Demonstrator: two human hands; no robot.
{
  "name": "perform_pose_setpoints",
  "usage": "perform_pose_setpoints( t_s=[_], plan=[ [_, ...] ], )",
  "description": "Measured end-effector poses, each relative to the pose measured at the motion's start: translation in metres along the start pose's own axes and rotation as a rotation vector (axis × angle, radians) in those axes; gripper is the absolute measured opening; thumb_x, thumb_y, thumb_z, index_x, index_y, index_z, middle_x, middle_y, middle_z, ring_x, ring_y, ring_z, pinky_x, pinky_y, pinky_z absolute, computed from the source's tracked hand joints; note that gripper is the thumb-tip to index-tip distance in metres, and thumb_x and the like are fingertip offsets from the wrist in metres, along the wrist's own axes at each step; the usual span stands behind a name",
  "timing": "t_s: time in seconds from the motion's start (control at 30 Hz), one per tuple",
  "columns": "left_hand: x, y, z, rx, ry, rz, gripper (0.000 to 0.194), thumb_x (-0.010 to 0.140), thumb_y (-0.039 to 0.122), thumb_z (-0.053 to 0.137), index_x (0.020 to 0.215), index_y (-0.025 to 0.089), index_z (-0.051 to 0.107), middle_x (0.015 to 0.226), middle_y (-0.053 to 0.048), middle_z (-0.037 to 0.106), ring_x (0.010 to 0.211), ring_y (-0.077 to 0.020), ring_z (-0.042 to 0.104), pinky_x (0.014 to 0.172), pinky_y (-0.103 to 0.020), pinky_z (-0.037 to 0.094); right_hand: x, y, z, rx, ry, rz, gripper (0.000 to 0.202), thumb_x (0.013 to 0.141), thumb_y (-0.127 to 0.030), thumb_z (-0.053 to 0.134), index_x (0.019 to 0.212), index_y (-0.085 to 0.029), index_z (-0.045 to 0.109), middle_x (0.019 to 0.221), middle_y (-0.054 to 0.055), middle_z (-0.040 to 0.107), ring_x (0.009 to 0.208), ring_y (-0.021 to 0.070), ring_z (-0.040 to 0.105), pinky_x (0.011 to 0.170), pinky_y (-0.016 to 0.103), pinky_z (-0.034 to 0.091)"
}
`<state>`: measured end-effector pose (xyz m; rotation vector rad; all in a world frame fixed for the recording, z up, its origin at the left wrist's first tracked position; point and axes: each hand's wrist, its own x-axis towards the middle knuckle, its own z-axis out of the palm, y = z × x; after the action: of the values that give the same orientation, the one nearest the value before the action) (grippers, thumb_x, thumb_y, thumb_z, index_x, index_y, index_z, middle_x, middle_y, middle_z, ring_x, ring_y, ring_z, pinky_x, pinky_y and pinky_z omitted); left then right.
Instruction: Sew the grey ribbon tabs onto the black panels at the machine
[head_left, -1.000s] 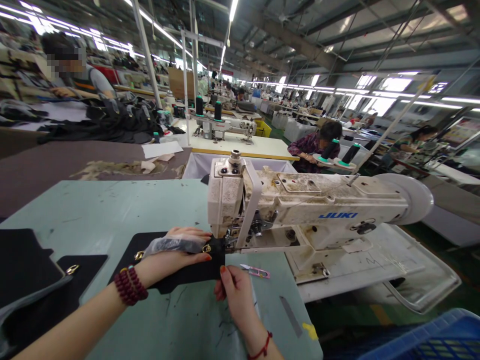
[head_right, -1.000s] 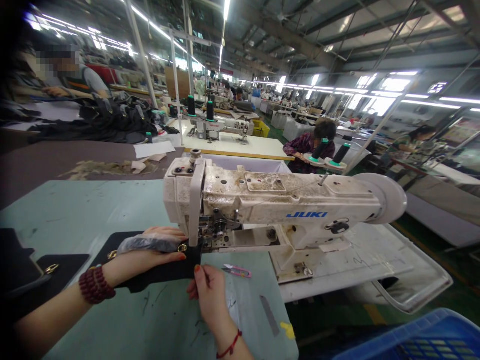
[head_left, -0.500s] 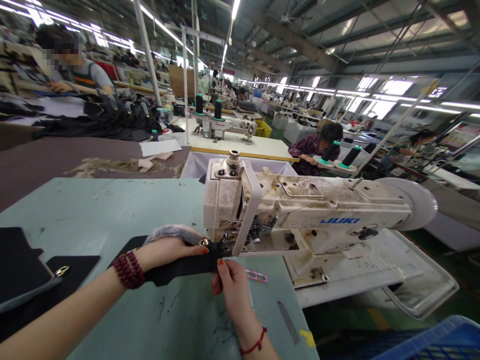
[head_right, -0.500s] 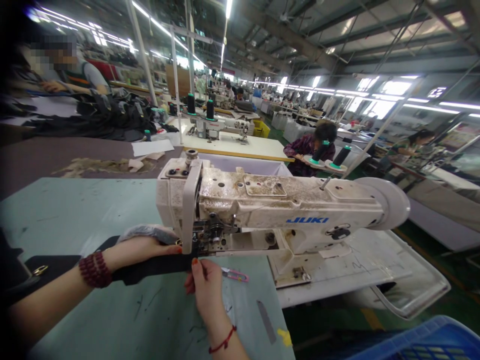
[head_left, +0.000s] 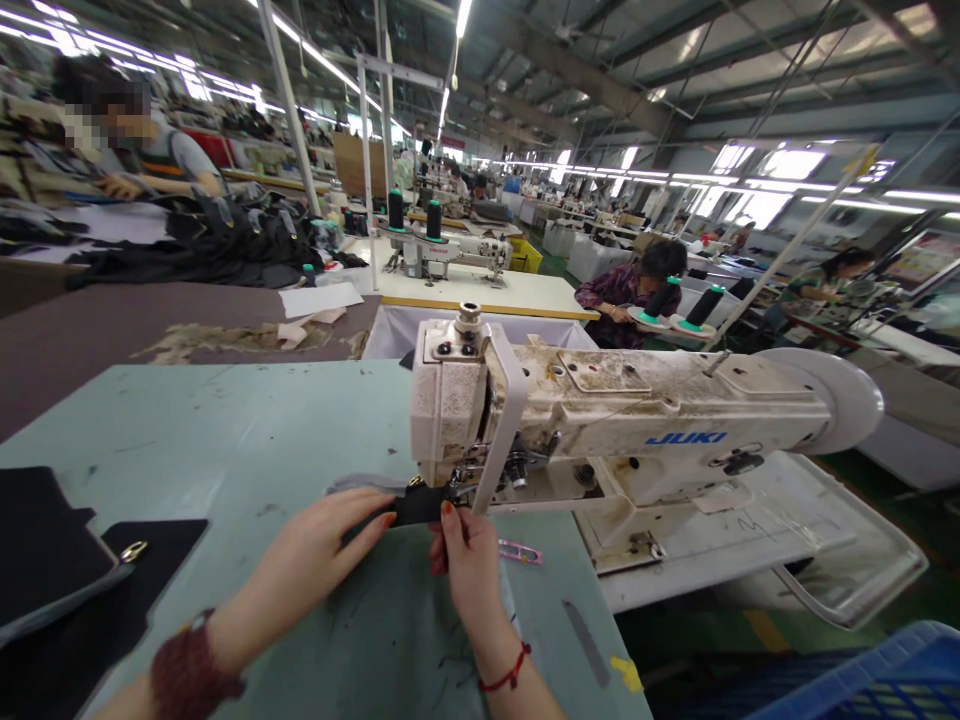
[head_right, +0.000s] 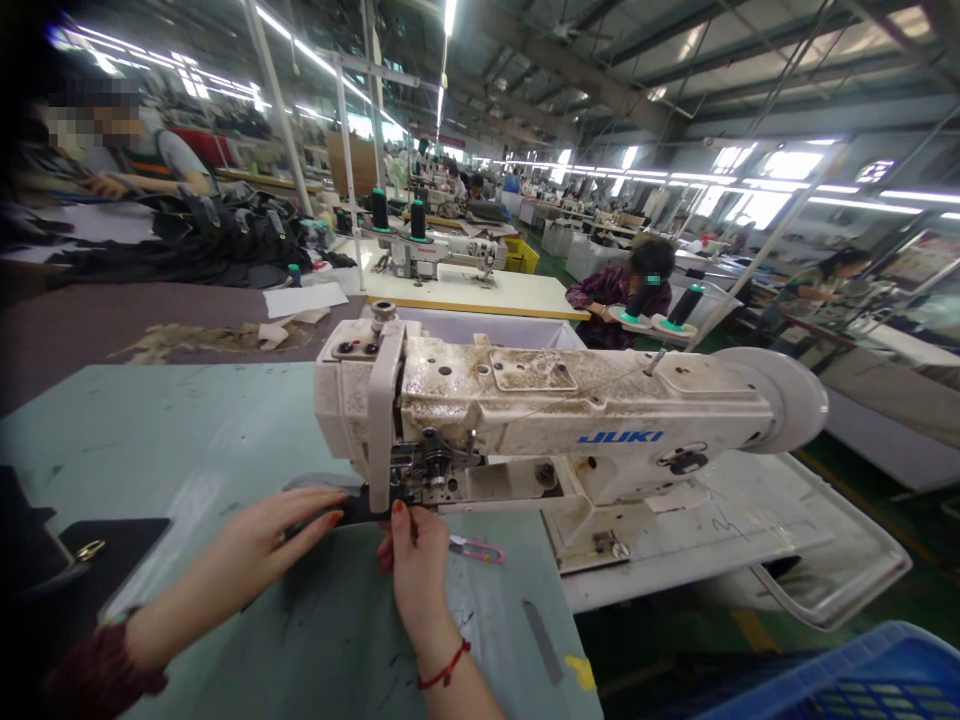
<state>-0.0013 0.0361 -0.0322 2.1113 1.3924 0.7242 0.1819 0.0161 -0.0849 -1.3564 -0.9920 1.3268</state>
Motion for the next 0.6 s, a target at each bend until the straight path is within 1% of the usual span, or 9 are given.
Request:
perform_pose_setpoints(
  t_s=[0.03, 0.07, 0.13, 0.2, 0.23, 0.27, 0.33, 0.43, 0.6],
  plan=[
    [-0.016, 0.005, 0.009, -0.066, 0.095, 0.002, 0.030, 0.089, 0.043, 0.051, 0.099, 0.024, 0.073, 0.105, -0.008, 0.074, 0.100, -0.0259, 0.065, 0.093, -0.035, 0.048, 0.000, 0.001, 0.000, -0.008, 0.005, -0.006, 0.068, 0.077, -0.080, 0.044, 0.071, -0.013, 0.052, 0.050, 0.001, 0.048, 0.039, 0.0067, 0.043, 0.038, 0.017, 0.032],
    [-0.030, 0.010, 0.020, -0.169, 0.114, 0.000, 0.026, 0.089, 0.041, 0.052, 0.090, 0.024, 0.072, 0.094, -0.008, 0.073, 0.092, -0.0245, 0.066, 0.085, -0.033, 0.050, 0.000, 0.001, 0.000, -0.013, 0.012, -0.016, 0.067, 0.078, -0.079, 0.044, 0.071, -0.013, 0.052, 0.050, 0.001, 0.048, 0.040, 0.0069, 0.043, 0.039, 0.017, 0.032],
    [-0.045, 0.021, 0.045, -0.420, 0.017, -0.088, 0.027, 0.086, 0.046, 0.057, 0.080, 0.023, 0.071, 0.080, -0.007, 0.069, 0.077, -0.0220, 0.064, 0.070, -0.030, 0.051, 0.000, 0.001, 0.000, -0.013, 0.024, -0.040, 0.066, 0.080, -0.077, 0.044, 0.069, -0.013, 0.051, 0.050, 0.001, 0.049, 0.040, 0.0068, 0.043, 0.040, 0.017, 0.032],
    [-0.042, 0.029, 0.066, -0.746, 0.010, -0.284, 0.039, 0.078, 0.057, 0.062, 0.087, 0.020, 0.070, 0.073, -0.005, 0.065, 0.062, -0.0181, 0.058, 0.053, -0.027, 0.046, 0.000, 0.000, -0.001, -0.021, 0.032, -0.072, 0.063, 0.083, -0.074, 0.044, 0.067, -0.013, 0.050, 0.050, 0.001, 0.049, 0.041, 0.0063, 0.042, 0.041, 0.017, 0.033],
    [-0.035, 0.031, 0.074, -0.904, 0.033, -0.367, 0.045, 0.076, 0.061, 0.063, 0.091, 0.019, 0.069, 0.071, -0.004, 0.062, 0.058, -0.0160, 0.054, 0.049, -0.025, 0.043, 0.000, -0.001, -0.001, -0.033, 0.034, -0.085, 0.062, 0.083, -0.073, 0.045, 0.066, -0.013, 0.049, 0.050, 0.001, 0.048, 0.041, 0.0061, 0.042, 0.041, 0.017, 0.032],
    [-0.027, 0.032, 0.078, -1.031, 0.061, -0.424, 0.049, 0.074, 0.062, 0.064, 0.094, 0.017, 0.069, 0.070, -0.003, 0.061, 0.058, -0.0150, 0.052, 0.050, -0.025, 0.042, 0.000, -0.001, -0.001, -0.048, 0.034, -0.095, 0.062, 0.083, -0.073, 0.045, 0.065, -0.014, 0.048, 0.049, 0.001, 0.048, 0.040, 0.0060, 0.041, 0.041, 0.017, 0.031],
    [-0.009, 0.030, 0.080, -1.167, 0.086, -0.492, 0.050, 0.071, 0.061, 0.068, 0.085, 0.014, 0.071, 0.067, -0.004, 0.060, 0.059, -0.0151, 0.052, 0.054, -0.027, 0.044, -0.001, -0.001, -0.001, -0.084, 0.040, -0.105, 0.062, 0.083, -0.073, 0.044, 0.063, -0.015, 0.046, 0.048, 0.000, 0.046, 0.039, 0.0060, 0.040, 0.040, 0.018, 0.030],
    [0.008, 0.020, 0.076, -1.119, 0.073, -0.558, 0.048, 0.063, 0.060, 0.074, 0.060, 0.013, 0.069, 0.057, -0.003, 0.057, 0.059, -0.0170, 0.052, 0.060, -0.031, 0.046, -0.001, 0.000, -0.002, -0.126, 0.057, -0.117, 0.062, 0.084, -0.073, 0.042, 0.063, -0.015, 0.048, 0.048, 0.000, 0.046, 0.039, 0.0063, 0.039, 0.040, 0.018, 0.029],
    [0.008, 0.006, 0.075, -0.813, 0.124, -0.582, 0.054, 0.063, 0.069, 0.066, 0.047, 0.017, 0.061, 0.051, -0.001, 0.051, 0.054, -0.0163, 0.047, 0.058, -0.030, 0.042, -0.004, -0.001, -0.004, -0.137, 0.062, -0.139, 0.060, 0.086, -0.069, 0.043, 0.061, -0.014, 0.048, 0.049, 0.001, 0.047, 0.042, 0.0066, 0.042, 0.044, 0.018, 0.033]
  ],
)
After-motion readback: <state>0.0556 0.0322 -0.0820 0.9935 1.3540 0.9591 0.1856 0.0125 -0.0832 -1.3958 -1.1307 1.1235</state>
